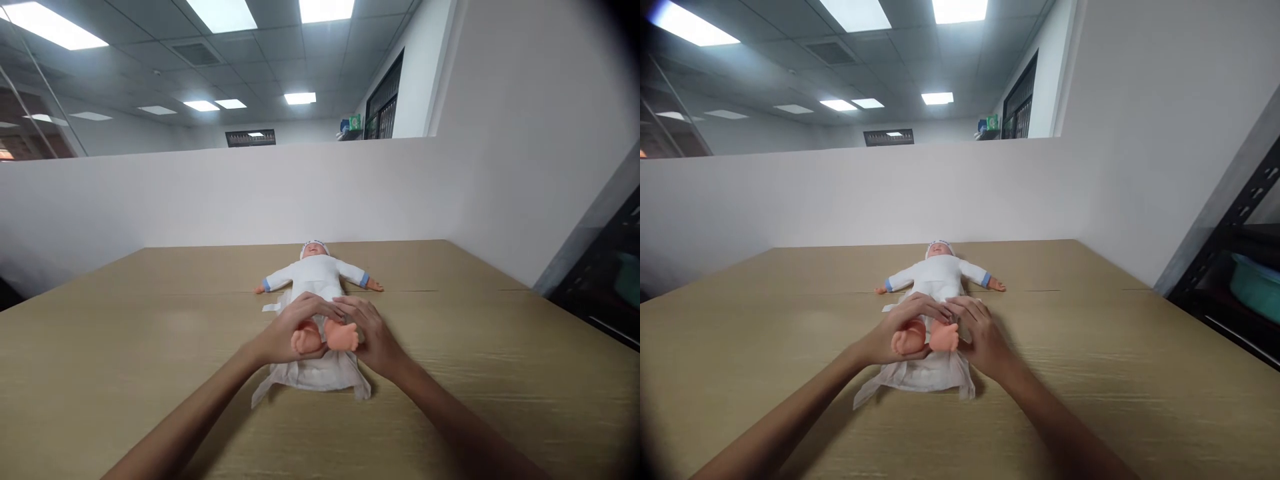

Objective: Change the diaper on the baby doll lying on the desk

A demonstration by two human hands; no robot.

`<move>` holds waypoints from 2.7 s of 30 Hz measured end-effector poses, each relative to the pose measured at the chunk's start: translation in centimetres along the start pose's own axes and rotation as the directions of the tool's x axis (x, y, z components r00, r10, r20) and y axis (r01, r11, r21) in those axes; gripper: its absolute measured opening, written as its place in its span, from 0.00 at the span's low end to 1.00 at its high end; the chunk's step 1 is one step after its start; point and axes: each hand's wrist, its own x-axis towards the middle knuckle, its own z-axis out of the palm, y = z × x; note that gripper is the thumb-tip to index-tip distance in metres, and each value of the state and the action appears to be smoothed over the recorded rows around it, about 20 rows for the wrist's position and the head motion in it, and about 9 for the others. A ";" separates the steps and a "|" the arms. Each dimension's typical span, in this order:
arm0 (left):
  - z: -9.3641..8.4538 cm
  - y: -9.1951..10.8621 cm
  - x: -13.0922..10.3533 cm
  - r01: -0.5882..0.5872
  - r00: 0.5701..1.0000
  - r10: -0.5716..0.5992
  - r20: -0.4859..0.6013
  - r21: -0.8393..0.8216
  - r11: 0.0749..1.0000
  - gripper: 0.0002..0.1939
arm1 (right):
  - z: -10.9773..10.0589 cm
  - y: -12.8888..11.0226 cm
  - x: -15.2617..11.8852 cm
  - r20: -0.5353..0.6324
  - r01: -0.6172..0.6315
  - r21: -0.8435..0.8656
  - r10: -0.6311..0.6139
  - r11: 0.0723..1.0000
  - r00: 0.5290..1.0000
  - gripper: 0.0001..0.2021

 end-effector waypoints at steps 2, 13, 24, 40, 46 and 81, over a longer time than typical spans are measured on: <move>0.2 -0.4 -0.9 -0.018 1.000 0.017 0.007 0.038 0.999 0.23 | -0.3 0.2 0.0 0.053 0.017 0.001 -0.017 1.000 0.998 0.23; -1.1 -5.4 -9.4 -0.172 0.985 0.159 0.071 0.252 0.952 0.17 | -2.6 3.5 -2.7 0.263 0.052 -0.071 -0.032 0.996 0.964 0.19; -2.4 -4.6 -9.2 -0.073 0.962 0.025 0.271 0.168 0.983 0.32 | -1.8 4.6 -2.5 0.248 0.149 -0.134 -0.112 0.980 0.962 0.19; -1.7 -4.3 -9.3 -0.023 0.952 -0.023 0.306 0.146 0.989 0.36 | -2.9 3.7 -1.9 0.333 0.088 -0.094 -0.052 0.992 0.941 0.20; -1.6 -4.3 -9.5 0.019 0.950 -0.052 0.309 0.107 0.994 0.41 | -3.9 2.0 -1.8 0.412 -0.007 -0.100 0.048 0.995 0.910 0.14; -1.5 -9.9 -2.1 0.416 0.827 -0.477 -0.297 -0.247 0.875 0.22 | 2.0 4.9 4.2 0.030 -0.367 0.251 0.371 0.896 0.928 0.19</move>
